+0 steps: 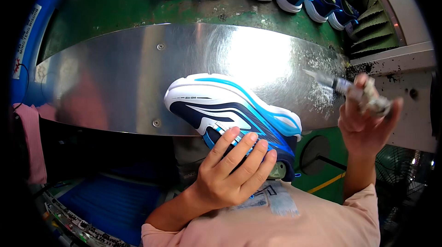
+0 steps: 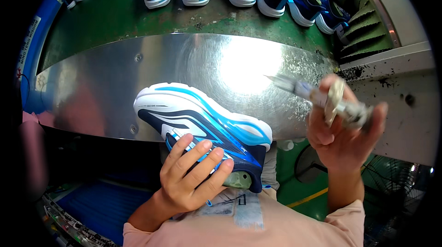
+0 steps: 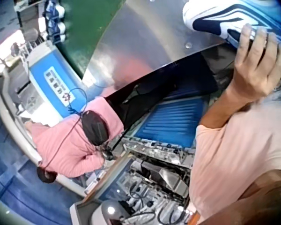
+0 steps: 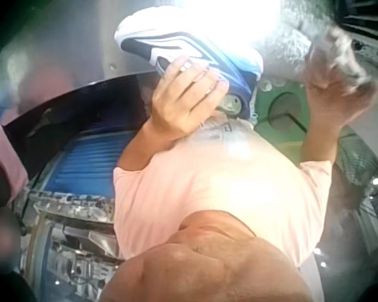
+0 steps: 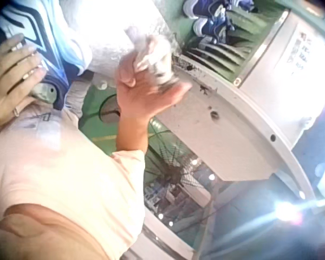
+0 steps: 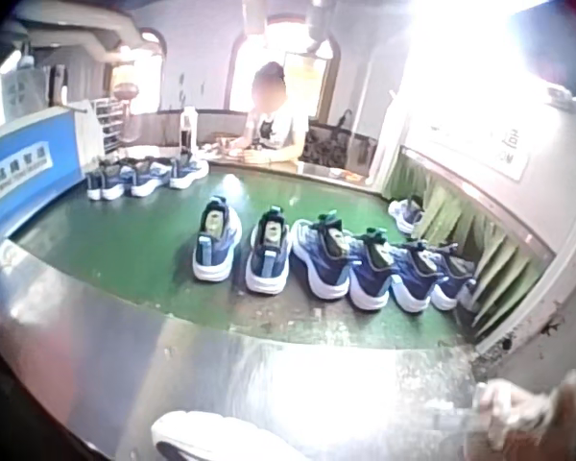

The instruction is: The person applies adhesive to the seam of blue and white sneakers using a syringe, then places the shoes onto a conveyor belt.

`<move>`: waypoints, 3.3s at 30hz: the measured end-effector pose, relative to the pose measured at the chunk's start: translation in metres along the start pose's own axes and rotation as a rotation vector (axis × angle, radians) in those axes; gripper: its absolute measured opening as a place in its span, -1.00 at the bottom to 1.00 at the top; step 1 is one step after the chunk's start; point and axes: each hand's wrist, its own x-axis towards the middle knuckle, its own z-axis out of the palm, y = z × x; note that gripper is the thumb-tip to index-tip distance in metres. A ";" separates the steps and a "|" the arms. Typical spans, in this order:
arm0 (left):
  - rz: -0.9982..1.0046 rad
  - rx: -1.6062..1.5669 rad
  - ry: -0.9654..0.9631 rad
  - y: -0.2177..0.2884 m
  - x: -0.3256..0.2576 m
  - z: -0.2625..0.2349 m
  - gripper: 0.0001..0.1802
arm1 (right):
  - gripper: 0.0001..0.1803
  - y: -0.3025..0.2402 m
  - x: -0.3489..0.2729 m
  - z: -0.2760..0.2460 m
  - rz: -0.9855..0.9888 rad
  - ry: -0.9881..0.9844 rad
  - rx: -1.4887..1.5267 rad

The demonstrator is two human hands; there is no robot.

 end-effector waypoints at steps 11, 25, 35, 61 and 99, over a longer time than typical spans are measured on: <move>-0.027 -0.073 0.109 0.037 0.033 0.012 -0.82 | -0.09 -0.017 0.095 0.068 0.517 -0.455 0.217; 0.020 -0.109 0.131 0.066 0.055 0.017 -0.82 | -0.01 -0.051 0.093 0.066 0.582 -0.480 -0.085; 0.009 -0.114 0.103 0.073 0.058 0.015 -0.82 | -0.05 -0.058 0.056 0.061 0.314 -0.301 -0.182; -0.026 0.060 -0.196 -0.051 -0.002 -0.066 -0.71 | 0.12 0.030 0.011 0.088 0.388 -0.078 0.093; 0.119 0.227 -0.655 -0.108 0.076 -0.155 -0.37 | 0.07 0.100 -0.029 0.131 0.189 0.054 0.569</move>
